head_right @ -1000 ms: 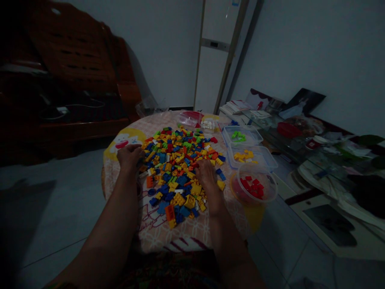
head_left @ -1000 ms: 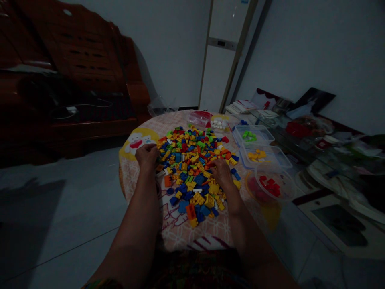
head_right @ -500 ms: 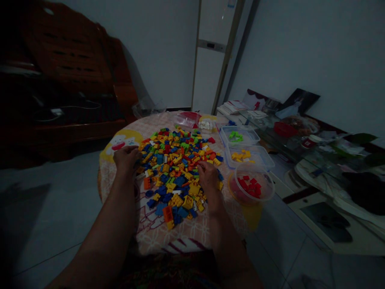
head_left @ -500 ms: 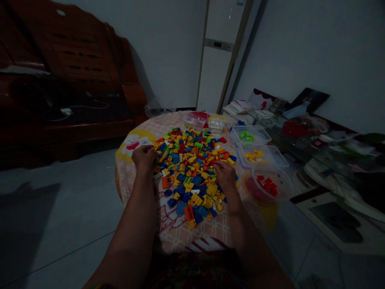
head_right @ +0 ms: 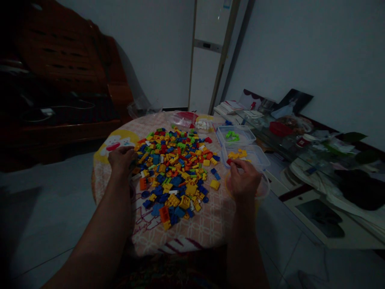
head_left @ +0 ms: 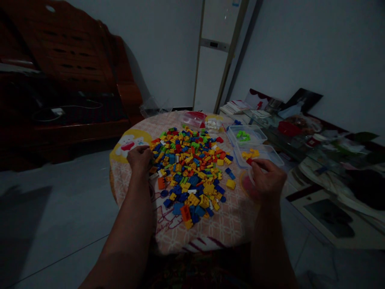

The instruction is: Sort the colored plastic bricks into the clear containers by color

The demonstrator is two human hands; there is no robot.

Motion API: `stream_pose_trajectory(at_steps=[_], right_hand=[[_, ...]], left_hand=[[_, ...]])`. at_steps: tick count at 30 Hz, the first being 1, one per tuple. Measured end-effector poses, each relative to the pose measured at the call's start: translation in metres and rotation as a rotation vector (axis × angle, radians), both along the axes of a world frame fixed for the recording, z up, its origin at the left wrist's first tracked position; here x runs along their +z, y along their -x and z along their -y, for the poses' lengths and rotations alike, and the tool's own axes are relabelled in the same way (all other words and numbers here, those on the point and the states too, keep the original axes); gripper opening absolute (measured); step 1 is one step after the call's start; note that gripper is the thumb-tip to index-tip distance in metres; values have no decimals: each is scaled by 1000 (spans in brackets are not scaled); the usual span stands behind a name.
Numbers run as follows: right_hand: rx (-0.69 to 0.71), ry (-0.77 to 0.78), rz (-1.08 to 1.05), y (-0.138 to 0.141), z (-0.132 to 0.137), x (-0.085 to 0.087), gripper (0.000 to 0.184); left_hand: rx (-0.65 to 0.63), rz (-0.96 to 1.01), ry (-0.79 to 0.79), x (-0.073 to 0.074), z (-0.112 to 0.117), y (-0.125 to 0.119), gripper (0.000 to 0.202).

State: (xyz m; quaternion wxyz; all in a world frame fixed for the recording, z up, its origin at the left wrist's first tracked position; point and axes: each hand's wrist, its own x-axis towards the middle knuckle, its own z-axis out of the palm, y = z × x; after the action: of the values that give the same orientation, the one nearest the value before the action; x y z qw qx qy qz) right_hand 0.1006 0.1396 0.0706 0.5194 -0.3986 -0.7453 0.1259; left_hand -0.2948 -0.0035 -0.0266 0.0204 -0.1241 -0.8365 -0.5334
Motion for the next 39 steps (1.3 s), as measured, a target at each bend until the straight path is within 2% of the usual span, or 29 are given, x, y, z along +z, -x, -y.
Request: stream_pose_trajectory(at_steps=[5,9,11,15,17,20,24,27,32,39], right_hand=[[-154,-2,89,-41,-14,3,20],[-227,-63,135,-50,-19,0,23],[-170,-67,67,-44,-13,2,22],[39,19,-36,-15,10,2,19],[153,47,-4,3,19,-6,19],[306,43,142,28,24,-30,18],[371,19,370,55,24,-68,22],[431,9,433,68,28,-86,26],[544,-16,372,73,32,-98,23],[455,-22,328,69,24,-109,18]], left_hand=[[17,23,-7,2,0,-1,38],[24,25,18,7,0,-6,38],[24,28,18,9,0,-8,38],[21,36,15,9,0,-11,39],[20,51,-7,7,-1,-10,40],[13,50,-23,4,-1,-7,41],[8,18,2,2,-1,-3,37],[10,30,-18,-1,-3,-2,38],[-3,46,-27,-1,-3,-6,39],[-32,-1,32,5,-2,-6,36]])
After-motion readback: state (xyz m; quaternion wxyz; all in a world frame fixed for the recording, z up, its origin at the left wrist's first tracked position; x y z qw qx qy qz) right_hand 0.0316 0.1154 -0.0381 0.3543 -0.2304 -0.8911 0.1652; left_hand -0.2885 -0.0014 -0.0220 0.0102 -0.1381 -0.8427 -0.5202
